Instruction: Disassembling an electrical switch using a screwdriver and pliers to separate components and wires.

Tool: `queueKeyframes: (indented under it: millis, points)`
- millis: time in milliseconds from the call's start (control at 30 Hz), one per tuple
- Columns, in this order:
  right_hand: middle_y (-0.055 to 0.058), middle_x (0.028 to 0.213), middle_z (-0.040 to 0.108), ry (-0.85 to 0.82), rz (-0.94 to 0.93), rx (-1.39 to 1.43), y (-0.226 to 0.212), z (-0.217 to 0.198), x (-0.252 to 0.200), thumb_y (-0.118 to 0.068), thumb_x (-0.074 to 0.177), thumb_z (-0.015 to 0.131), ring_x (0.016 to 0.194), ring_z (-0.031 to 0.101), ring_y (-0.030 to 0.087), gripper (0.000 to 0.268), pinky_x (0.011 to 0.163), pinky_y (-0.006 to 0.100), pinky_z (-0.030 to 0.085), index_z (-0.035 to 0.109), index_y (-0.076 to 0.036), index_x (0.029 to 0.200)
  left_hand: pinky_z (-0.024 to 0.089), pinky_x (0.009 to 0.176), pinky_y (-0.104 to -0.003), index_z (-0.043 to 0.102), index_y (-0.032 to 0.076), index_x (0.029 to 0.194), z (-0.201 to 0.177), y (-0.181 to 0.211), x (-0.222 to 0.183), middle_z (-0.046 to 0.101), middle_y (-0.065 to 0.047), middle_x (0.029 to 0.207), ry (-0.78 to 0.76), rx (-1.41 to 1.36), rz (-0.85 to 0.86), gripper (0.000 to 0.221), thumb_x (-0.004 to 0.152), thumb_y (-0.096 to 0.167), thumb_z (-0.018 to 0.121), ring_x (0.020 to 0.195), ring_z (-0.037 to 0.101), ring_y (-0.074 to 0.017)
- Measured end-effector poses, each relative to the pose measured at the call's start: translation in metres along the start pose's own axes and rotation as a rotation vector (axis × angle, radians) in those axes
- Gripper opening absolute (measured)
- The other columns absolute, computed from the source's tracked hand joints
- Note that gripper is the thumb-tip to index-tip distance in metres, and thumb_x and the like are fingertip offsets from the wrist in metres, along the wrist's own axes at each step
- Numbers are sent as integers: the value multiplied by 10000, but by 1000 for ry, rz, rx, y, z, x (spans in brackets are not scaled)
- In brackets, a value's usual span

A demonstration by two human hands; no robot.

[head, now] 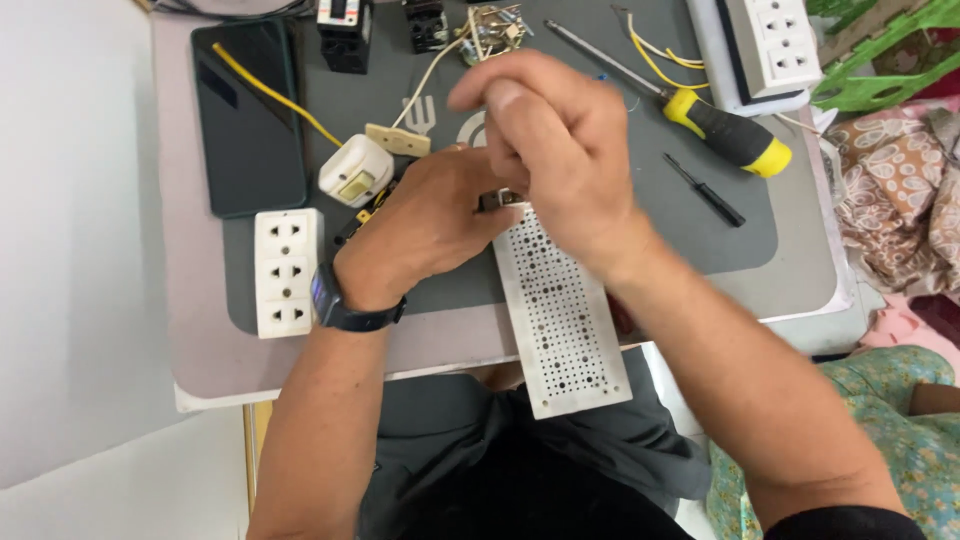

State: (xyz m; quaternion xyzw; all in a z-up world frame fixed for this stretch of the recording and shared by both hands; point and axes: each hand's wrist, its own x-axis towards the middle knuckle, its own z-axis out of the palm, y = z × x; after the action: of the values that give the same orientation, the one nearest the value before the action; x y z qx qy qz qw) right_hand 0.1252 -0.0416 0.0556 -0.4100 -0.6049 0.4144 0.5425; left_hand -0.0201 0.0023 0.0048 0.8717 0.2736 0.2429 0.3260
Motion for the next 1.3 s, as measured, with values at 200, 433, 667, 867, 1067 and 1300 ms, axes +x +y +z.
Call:
queueKeyframes:
  millis: [200, 433, 667, 867, 1067, 1300]
  points:
    - [26, 706, 548, -171, -303, -710, -13, -11, 11, -203, 1052, 538, 569, 461, 133, 250, 499, 275, 349, 673, 6, 1034, 463, 656, -387, 665, 16, 894, 5, -8, -1, 678, -136, 883, 43, -2, 41, 174, 806, 165, 669, 727, 602, -309]
    - [111, 571, 620, -423, -329, -1256, -45, -21, 8, -134, 996, 677, 418, 589, 288, 200, 361, 381, 407, 596, 9, 1110, 476, 663, -406, 688, 41, 939, 5, -8, 0, 677, -135, 857, 45, 38, 51, 215, 747, 139, 695, 752, 611, -323]
    - [66, 655, 656, -351, -449, -1417, -35, -25, 5, -267, 995, 746, 441, 596, 220, 309, 365, 304, 389, 572, -13, 973, 471, 656, -364, 675, 30, 758, 6, -5, 0, 680, -57, 780, 94, 56, 74, 98, 714, 113, 699, 693, 588, -286]
    - [153, 712, 658, -494, -395, -1269, -52, -27, 10, 7, 829, 638, 459, 591, 287, 361, 370, 373, 425, 598, 37, 1186, 468, 708, -375, 714, 79, 989, 16, -10, 0, 672, -81, 888, 37, 166, 13, 290, 761, 258, 716, 790, 604, -271]
    - [37, 540, 525, -320, -502, -1546, -41, -32, 4, -238, 1055, 692, 387, 458, 255, 257, 414, 328, 360, 619, -123, 836, 443, 816, -362, 716, 83, 919, 27, -2, 1, 625, -60, 1035, 258, 290, 142, 213, 763, 226, 737, 852, 589, -236]
    - [100, 622, 633, -428, -447, -1340, -46, -33, 6, -89, 936, 690, 392, 539, 252, 143, 378, 345, 405, 681, -26, 1064, 449, 554, -366, 730, 99, 919, 25, 0, -2, 628, -64, 830, 171, 276, 21, 229, 789, 288, 718, 649, 600, -254]
